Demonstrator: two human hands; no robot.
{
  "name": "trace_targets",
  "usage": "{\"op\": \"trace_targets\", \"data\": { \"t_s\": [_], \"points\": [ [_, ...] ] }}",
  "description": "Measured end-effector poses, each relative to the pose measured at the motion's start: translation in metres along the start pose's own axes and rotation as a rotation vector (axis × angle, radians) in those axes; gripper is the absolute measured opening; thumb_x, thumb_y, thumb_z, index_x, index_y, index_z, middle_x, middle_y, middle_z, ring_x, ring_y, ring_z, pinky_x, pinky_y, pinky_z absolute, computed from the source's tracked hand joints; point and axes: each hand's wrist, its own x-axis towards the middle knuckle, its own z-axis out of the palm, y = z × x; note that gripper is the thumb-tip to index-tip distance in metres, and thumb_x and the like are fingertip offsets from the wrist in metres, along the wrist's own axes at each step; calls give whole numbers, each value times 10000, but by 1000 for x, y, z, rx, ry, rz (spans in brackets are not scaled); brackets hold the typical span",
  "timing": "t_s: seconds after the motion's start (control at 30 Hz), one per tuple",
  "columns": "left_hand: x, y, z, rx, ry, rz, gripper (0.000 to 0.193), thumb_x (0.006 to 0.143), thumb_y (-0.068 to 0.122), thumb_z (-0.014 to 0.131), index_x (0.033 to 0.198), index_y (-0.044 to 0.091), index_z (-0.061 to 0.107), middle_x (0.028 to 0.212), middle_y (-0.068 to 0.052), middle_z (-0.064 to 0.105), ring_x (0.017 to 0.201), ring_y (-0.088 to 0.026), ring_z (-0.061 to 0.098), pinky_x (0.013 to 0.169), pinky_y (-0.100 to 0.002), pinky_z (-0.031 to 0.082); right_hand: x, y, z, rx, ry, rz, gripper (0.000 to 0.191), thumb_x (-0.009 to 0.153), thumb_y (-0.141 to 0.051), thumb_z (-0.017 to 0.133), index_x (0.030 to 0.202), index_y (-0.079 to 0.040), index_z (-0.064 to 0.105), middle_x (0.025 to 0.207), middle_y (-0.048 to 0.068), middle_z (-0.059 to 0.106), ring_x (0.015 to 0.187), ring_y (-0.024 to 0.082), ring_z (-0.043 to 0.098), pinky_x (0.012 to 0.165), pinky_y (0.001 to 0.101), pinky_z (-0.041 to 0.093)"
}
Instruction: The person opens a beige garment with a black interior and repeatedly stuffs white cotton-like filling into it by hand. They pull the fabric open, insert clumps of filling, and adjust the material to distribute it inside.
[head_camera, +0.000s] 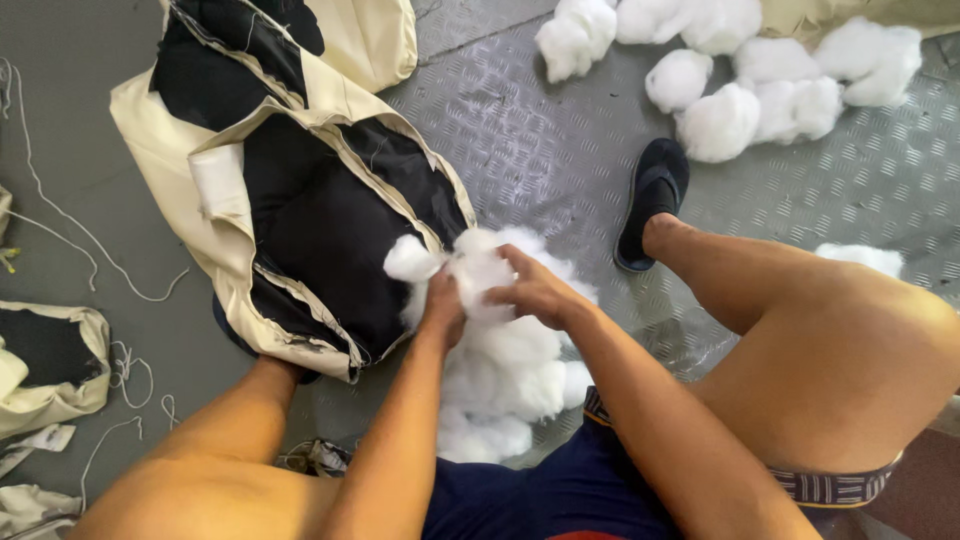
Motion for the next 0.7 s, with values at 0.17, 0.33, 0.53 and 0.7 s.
{"op": "trace_targets", "data": {
  "t_s": [0.17, 0.33, 0.53, 0.7],
  "points": [
    [-6, -11, 15, 37, -93, 42, 356, 961, 142, 456, 1238, 64, 665, 884, -53, 654, 623, -118, 553, 497, -283, 442, 8, 14, 7, -223, 314, -204, 516, 787, -11, 670, 1301, -28, 628, 1085, 131, 755, 901, 214, 728, 748, 353, 589],
    [-17, 11, 7, 369, -335, -205, 336, 991, 357, 646, 1054, 26, 654, 785, -72, 634, 508, -131, 551, 425, -294, 441, 23, 42, -37, -763, 571, -124, 371, 794, -69, 693, 1163, -41, 723, 1112, 257, 731, 1036, 386, 705, 904, 426, 556],
    [5, 63, -58, 783, -309, -368, 320, 914, 287, 681, 961, -27, 723, 833, -172, 768, 616, -248, 669, 478, -391, 472, 15, 71, -55, -1076, 559, -125, 336, 799, -56, 584, 1106, -54, 718, 1191, 233, 674, 1137, 428, 640, 1000, 471, 520],
    [11, 62, -59, 967, 638, 284, 535, 920, 407, 693, 1252, 18, 532, 1121, -315, 625, 948, -521, 633, 773, -570, 511, 2, 43, -28, -1143, 248, 197, 484, 798, -161, 660, 1282, -188, 659, 1377, 129, 564, 1307, 390, 512, 1039, 604, 450]
  ]
}}
